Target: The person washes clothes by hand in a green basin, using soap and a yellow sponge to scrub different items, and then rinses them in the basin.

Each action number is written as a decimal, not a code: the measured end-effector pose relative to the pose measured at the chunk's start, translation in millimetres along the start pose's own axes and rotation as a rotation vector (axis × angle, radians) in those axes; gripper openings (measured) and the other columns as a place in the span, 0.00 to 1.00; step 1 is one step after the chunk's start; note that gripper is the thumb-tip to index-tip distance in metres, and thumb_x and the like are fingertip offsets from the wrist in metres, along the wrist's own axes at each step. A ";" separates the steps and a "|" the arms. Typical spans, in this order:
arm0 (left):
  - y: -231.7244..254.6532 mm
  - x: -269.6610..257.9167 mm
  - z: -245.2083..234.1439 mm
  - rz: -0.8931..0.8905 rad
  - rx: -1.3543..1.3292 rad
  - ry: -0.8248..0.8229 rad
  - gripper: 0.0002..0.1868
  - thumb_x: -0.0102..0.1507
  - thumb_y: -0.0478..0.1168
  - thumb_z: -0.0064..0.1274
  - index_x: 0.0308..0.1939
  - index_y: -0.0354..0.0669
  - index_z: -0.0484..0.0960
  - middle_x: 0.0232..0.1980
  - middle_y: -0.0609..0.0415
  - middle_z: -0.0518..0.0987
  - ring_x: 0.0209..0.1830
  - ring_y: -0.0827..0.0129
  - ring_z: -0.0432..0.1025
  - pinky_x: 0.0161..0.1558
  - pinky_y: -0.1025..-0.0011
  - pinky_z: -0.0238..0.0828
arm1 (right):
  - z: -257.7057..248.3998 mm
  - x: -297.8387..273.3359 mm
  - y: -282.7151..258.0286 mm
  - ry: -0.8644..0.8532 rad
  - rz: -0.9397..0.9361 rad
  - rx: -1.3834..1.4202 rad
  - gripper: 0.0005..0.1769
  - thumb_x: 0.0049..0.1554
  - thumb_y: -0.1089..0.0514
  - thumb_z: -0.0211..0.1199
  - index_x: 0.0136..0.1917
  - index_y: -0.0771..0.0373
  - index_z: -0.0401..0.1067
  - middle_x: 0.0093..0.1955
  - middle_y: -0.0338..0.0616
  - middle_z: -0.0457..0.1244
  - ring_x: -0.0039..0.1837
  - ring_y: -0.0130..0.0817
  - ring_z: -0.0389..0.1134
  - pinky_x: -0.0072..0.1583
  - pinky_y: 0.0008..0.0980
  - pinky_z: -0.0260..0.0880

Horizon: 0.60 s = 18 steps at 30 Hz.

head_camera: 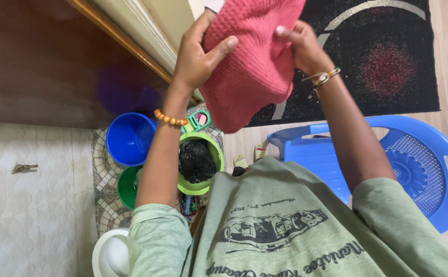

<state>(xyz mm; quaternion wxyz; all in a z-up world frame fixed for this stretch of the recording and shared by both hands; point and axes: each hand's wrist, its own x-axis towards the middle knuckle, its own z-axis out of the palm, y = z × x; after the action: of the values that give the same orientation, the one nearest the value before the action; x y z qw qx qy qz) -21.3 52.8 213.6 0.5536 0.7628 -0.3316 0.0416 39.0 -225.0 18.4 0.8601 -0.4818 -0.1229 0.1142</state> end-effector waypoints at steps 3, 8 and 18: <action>-7.0 -8.6 -8.1 -0.076 -0.023 0.023 0.18 0.71 0.40 0.67 0.57 0.37 0.74 0.51 0.55 0.79 0.52 0.75 0.71 0.60 0.72 0.70 | -6.8 -3.6 -21.7 -0.010 -0.059 -0.028 0.09 0.71 0.55 0.64 0.55 0.64 0.74 0.52 0.42 0.69 0.53 0.28 0.71 0.59 0.32 0.76; -5.0 -13.1 -6.2 -0.074 -0.175 0.003 0.33 0.66 0.41 0.68 0.65 0.41 0.62 0.56 0.56 0.80 0.59 0.74 0.75 0.63 0.71 0.73 | -9.5 -6.2 -40.2 0.008 -0.094 -0.007 0.10 0.70 0.54 0.61 0.57 0.63 0.75 0.55 0.40 0.70 0.53 0.25 0.72 0.59 0.29 0.76; -16.2 -15.0 -16.2 -0.171 0.369 0.078 0.21 0.64 0.44 0.71 0.52 0.37 0.80 0.45 0.51 0.81 0.45 0.65 0.77 0.50 0.66 0.73 | -37.4 8.6 -29.6 0.029 -0.218 -0.085 0.12 0.77 0.57 0.58 0.52 0.63 0.76 0.46 0.36 0.70 0.44 0.20 0.67 0.48 0.21 0.67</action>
<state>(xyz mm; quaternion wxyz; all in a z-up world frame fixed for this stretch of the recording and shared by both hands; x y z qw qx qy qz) -19.2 76.6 200.2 0.4183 0.8745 -0.2308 0.0840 61.4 -267.3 25.7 0.8479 -0.5033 -0.1665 0.0078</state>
